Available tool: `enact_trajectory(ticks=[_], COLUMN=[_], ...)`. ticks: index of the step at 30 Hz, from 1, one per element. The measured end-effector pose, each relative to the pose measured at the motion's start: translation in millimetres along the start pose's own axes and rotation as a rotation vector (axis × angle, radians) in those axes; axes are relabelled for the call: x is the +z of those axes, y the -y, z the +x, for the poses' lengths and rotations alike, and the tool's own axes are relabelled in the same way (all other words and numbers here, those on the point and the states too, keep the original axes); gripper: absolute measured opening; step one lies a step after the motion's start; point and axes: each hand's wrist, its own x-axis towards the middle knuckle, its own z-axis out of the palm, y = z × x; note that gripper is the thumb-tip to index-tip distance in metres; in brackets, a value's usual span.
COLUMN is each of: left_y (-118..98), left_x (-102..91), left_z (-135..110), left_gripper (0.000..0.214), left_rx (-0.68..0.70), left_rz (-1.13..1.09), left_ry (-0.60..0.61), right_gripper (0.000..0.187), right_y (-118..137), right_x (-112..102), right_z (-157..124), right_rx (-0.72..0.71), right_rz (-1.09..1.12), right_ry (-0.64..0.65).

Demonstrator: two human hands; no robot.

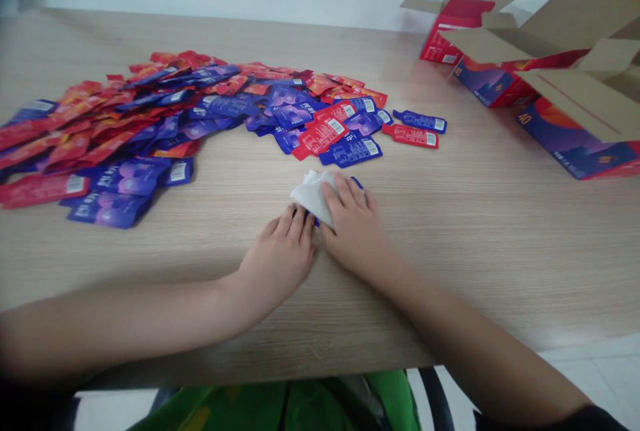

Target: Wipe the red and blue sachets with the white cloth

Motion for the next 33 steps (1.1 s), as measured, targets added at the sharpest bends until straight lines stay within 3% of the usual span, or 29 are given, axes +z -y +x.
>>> enact_trajectory(ticks=[4,11,16,18,24,30,33], left_y=[-3.5,-3.8,-7.7,-9.3,-12.2,-14.8,-15.5], left_x=[2.0,-4.2,-0.5,0.9,2.6,7.3,6.9], left_z=[-1.3,-5.6,-9.7,-10.1,-10.9,-12.1,-12.8], left_gripper=[0.048,0.045,0.050,0.049,0.048,0.055,0.055], left_rx=[-0.026,-0.006,-0.010,-0.015,0.016,-0.028,-0.032], left_rz=[0.021,-0.003,0.054,0.055,0.041,0.092,0.096], left_ry=[0.016,0.068,0.040,0.034,0.027,-0.012,-0.014], right_gripper=[0.060,0.056,0.059,0.060,0.055,0.057,0.057], right_y=[-18.1,9.1,-15.6,-13.1,16.4,-16.1,-3.8], right_x=[2.7,0.9,3.2,5.0,3.3,5.3,4.6], right_z=[5.2,-2.5,3.8,3.4,-6.3,4.6,-0.1], right_rx=[0.172,-0.084,0.167,0.188,-0.106,0.168,0.080], right_rz=[-0.025,0.007,-0.014,-0.018,-0.032,-0.014,-0.028], right_ry=[-0.045,0.030,-0.030,-0.054,0.019,-0.059,-0.031])
